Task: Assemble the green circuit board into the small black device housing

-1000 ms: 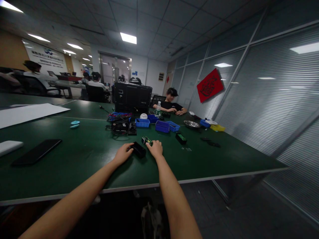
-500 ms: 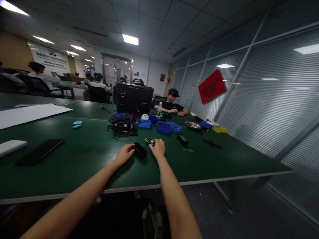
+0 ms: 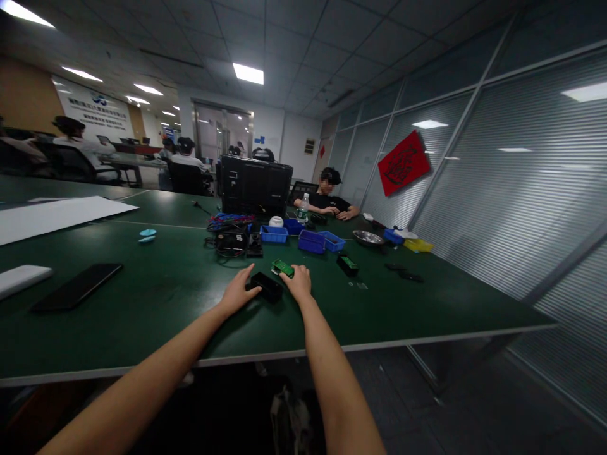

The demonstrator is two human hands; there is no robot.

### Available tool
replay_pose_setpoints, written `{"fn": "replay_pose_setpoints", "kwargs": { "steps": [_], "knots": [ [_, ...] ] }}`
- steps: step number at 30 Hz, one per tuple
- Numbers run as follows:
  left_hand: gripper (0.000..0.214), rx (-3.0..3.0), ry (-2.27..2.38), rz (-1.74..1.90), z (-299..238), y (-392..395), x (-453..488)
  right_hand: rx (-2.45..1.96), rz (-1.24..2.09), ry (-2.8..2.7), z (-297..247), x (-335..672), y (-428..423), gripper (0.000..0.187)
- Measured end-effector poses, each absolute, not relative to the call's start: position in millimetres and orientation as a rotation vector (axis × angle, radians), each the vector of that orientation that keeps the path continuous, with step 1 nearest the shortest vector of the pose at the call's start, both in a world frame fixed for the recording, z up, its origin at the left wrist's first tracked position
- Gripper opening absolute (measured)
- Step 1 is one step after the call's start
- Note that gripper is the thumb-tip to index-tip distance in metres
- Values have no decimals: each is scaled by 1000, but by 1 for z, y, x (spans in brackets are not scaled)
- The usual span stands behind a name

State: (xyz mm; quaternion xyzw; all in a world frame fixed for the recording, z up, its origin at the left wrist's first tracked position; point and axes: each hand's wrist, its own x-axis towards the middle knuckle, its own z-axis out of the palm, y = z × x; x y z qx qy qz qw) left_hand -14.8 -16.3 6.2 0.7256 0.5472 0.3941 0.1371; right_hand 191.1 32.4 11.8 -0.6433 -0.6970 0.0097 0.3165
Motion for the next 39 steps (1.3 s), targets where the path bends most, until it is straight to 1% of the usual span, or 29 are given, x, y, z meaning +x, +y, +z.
{"fn": "replay_pose_setpoints", "kwargs": {
  "steps": [5,11,17,20,23,27,30,33,39],
  "knots": [
    [72,2177,1442,1015,7,-19,-14,-1679,99,-1854,8,194,38,45],
    [67,2212,1498,882,11,-23,-12,-1663,133,-1856,7,196,42,43],
    [53,2227,1350,911,15,-28,-13,-1654,159,-1846,5,195,45,41],
    [50,2095,1402,889,15,-28,-12,-1613,199,-1778,6,197,45,38],
    [48,1993,1517,964,14,-25,-12,-1492,366,-1598,11,200,44,39],
    [45,1958,1562,1027,11,-21,-13,-1109,860,-1326,20,200,39,47],
    [46,1969,1546,1023,9,-19,-14,-913,1129,-1288,24,197,32,45],
    [47,1976,1550,1013,8,-18,-15,-883,1219,-1392,26,195,26,41],
    [47,1985,1580,1032,5,-15,-16,-933,1201,-1640,27,195,22,43]
  ]
}}
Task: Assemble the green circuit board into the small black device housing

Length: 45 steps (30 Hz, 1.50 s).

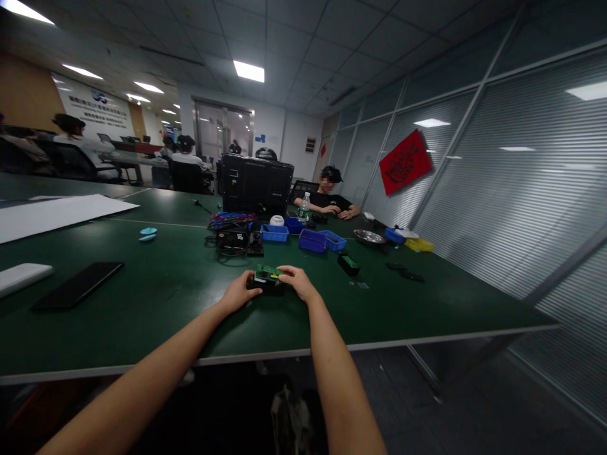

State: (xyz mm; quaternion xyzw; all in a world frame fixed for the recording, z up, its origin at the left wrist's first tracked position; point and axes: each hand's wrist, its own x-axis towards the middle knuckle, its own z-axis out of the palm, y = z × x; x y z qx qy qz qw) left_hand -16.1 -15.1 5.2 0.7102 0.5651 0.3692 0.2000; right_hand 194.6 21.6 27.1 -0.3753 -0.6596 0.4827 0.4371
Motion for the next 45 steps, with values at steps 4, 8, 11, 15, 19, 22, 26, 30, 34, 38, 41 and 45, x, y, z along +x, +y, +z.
{"fn": "replay_pose_setpoints", "kwargs": {
  "steps": [4,8,11,15,19,22,26,30,34,38,41,45],
  "knots": [
    [45,1968,1584,1038,6,-15,-16,-982,1147,-1714,28,195,20,44],
    [47,1949,1590,1032,7,-15,-16,-972,1150,-1732,29,194,18,44],
    [48,1923,1578,1026,6,-14,-15,-984,1162,-1743,30,193,18,45],
    [49,1916,1592,1043,5,-13,-15,-949,1212,-1645,29,193,20,48],
    [51,1906,1585,1084,4,-11,-16,-1004,1176,-1592,27,194,22,46],
    [55,1906,1577,1072,4,-11,-16,-1052,1156,-1674,24,195,24,42],
    [65,1983,1615,1009,2,-10,-16,-1100,1065,-1850,20,195,25,45],
    [61,2055,1609,990,3,-12,-17,-1082,1038,-1904,21,195,25,42],
    [53,2076,1534,1079,5,-15,-17,-1039,1077,-1855,22,194,24,34],
    [48,2082,1524,1165,5,-14,-18,-1088,1113,-1914,24,193,22,42],
    [47,2112,1556,1189,4,-13,-18,-1124,1092,-1950,24,190,21,43],
    [51,2097,1611,1219,1,-10,-20,-1170,1006,-1843,18,189,27,43]
  ]
}}
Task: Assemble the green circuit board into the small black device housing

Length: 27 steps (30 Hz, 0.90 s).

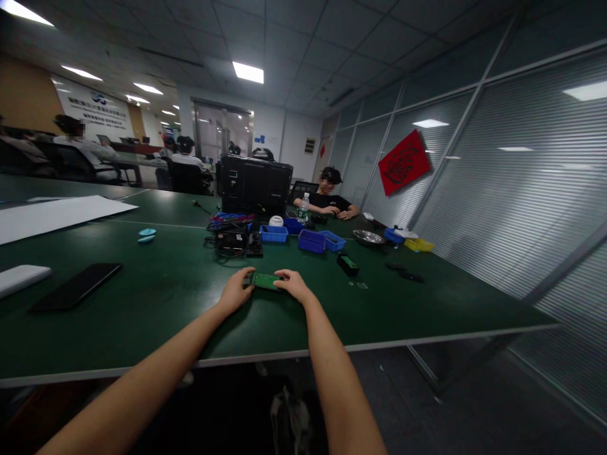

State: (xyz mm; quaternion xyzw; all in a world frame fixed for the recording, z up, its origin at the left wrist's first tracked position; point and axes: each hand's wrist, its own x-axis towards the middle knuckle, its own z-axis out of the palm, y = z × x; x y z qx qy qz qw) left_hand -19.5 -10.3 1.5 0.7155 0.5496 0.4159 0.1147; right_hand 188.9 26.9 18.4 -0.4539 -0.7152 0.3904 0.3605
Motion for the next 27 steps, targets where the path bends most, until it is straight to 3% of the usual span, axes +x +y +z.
{"fn": "replay_pose_setpoints", "kwargs": {
  "steps": [3,7,13,17,20,27],
  "knots": [
    [54,1996,1660,1214,0,-9,-21,-1311,781,-1678,14,194,34,46],
    [53,1931,1677,1191,-1,-8,-21,-1553,157,-1584,14,204,36,45],
    [56,1881,1683,1169,0,-7,-20,-1548,-390,-1970,21,191,22,41],
    [58,1839,1693,1150,3,-8,-20,-1415,-416,-2247,26,169,10,26],
    [58,1830,1690,1154,5,-10,-20,-1328,-321,-2323,29,161,5,41],
    [56,1843,1674,1172,3,-9,-19,-1521,-24,-1731,20,177,20,44]
  ]
}}
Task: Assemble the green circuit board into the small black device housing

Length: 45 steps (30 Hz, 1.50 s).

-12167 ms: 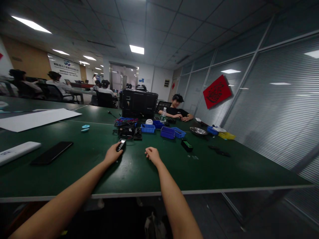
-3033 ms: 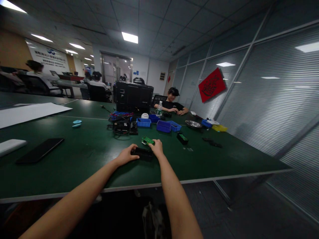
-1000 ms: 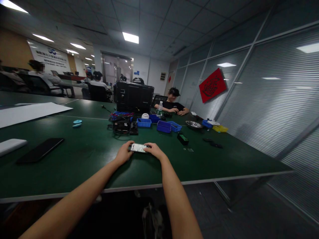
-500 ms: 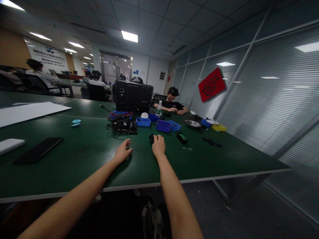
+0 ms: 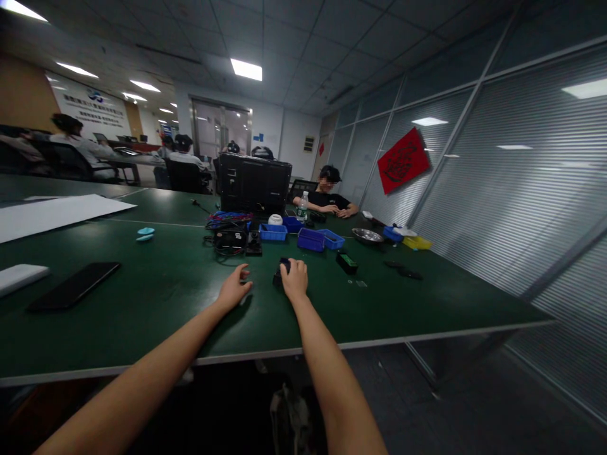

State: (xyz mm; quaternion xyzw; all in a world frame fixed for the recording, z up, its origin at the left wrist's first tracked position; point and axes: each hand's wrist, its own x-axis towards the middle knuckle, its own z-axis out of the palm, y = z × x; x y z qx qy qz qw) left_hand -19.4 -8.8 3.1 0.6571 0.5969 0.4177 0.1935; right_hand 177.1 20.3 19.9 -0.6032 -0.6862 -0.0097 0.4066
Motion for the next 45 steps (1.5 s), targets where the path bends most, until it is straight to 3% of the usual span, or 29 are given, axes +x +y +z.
{"fn": "replay_pose_setpoints", "kwargs": {
  "steps": [7,12,19,25,35,45],
  "knots": [
    [54,1847,1670,1174,1,-8,-20,-1650,432,-1557,13,186,36,49],
    [50,1823,1677,1194,2,-7,-20,-1347,631,-1727,9,176,34,43],
    [59,1860,1698,1322,10,-12,-19,-928,1445,-1550,6,161,26,48],
    [71,2071,1752,1268,12,-19,-17,-996,1339,-1486,5,164,30,42],
    [59,1916,1972,1091,15,-19,-33,-1294,842,-1614,9,188,37,40],
    [62,1719,2389,928,29,-14,-128,-1326,804,-1652,6,192,41,31]
  ]
}}
